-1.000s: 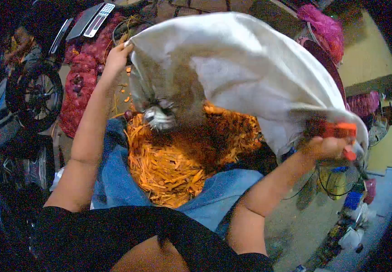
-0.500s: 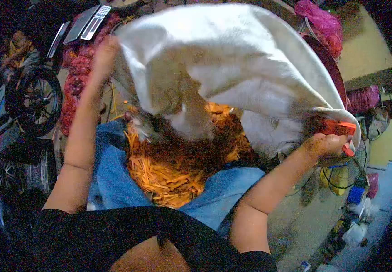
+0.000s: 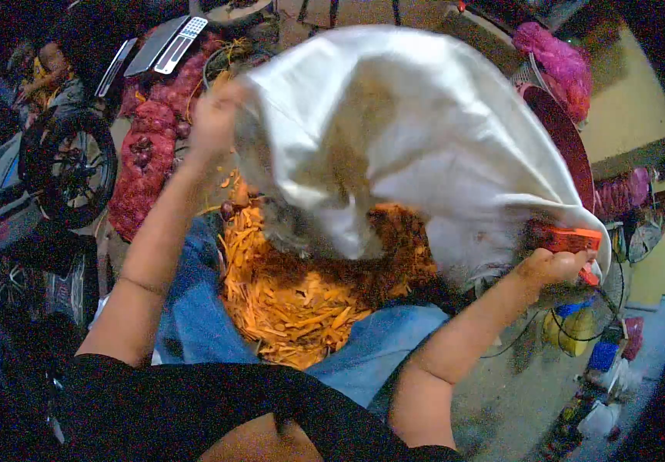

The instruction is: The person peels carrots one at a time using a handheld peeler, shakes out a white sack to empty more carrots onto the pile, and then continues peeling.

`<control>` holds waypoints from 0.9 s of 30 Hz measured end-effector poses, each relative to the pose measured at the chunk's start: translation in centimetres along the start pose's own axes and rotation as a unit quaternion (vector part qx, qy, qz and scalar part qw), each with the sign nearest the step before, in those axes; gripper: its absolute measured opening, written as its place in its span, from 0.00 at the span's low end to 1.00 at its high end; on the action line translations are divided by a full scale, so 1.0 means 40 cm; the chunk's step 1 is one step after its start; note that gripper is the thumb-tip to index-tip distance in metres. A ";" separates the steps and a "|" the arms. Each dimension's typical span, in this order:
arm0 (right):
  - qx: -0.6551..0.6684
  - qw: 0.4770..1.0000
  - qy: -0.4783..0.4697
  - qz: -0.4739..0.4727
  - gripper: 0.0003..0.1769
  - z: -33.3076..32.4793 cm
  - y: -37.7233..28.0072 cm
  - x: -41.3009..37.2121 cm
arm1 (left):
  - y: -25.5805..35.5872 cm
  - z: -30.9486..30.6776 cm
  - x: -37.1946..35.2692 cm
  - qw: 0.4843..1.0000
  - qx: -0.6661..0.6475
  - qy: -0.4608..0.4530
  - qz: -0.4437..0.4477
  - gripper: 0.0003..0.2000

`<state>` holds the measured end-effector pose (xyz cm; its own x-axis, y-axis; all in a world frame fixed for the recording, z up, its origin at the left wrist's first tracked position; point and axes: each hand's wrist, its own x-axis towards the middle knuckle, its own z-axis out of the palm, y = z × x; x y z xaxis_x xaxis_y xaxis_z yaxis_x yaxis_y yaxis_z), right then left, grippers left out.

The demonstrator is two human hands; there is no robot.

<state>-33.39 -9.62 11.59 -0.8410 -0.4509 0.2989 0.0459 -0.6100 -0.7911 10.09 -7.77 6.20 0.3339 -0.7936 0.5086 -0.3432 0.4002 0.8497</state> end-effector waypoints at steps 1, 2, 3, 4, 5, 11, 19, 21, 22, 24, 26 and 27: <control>-0.022 0.996 0.087 0.024 0.21 0.019 -0.016 -0.009 | 0.026 -0.033 0.057 0.986 -0.157 -0.014 -0.063 0.10; -0.029 0.995 0.091 0.026 0.21 0.017 -0.009 -0.010 | 0.062 -0.039 0.051 0.976 -0.203 0.002 -0.082 0.10; -0.024 0.996 0.088 0.016 0.21 0.016 -0.005 -0.011 | 0.029 -0.028 0.025 0.986 -0.057 -0.057 -0.143 0.09; -0.014 0.996 0.086 0.005 0.21 0.013 -0.004 -0.013 | -0.031 -0.012 -0.012 0.970 0.090 -0.114 -0.194 0.09; -0.073 0.992 0.096 -0.028 0.20 0.006 -0.003 -0.018 | -0.080 0.013 -0.057 0.976 0.103 -0.185 -0.045 0.08; -0.066 0.993 0.102 -0.002 0.22 0.022 -0.018 -0.031 | -0.009 -0.043 0.071 0.985 -0.142 0.015 -0.102 0.09; -0.102 0.989 0.103 0.004 0.20 0.017 0.011 -0.049 | 0.226 -0.093 0.074 0.962 -0.267 0.024 -0.056 0.14; -0.134 0.985 0.105 0.013 0.22 0.033 -0.008 -0.060 | 0.254 -0.085 0.074 0.938 -0.339 -0.037 0.055 0.15; -0.148 0.983 0.104 0.016 0.23 0.038 -0.013 -0.064 | 0.204 -0.077 0.069 0.979 -0.193 -0.061 0.026 0.13; -0.146 0.984 0.099 0.022 0.22 0.024 0.010 -0.057 | 0.093 -0.058 0.069 0.988 0.112 -0.104 -0.034 0.11; -0.007 0.999 -0.033 0.031 0.20 -0.011 0.048 -0.015 | -0.018 -0.073 0.091 0.986 0.148 -0.037 -0.073 0.10; -0.063 0.997 -0.036 0.040 0.22 0.007 0.031 -0.033 | -0.056 -0.094 0.101 0.976 0.185 0.023 -0.112 0.10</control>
<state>-32.06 -9.96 10.34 -0.7969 -0.5422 0.2666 0.0382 -0.4857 -0.8733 15.51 -10.15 6.88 0.4727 -0.8181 0.3276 -0.5469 0.0191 0.8370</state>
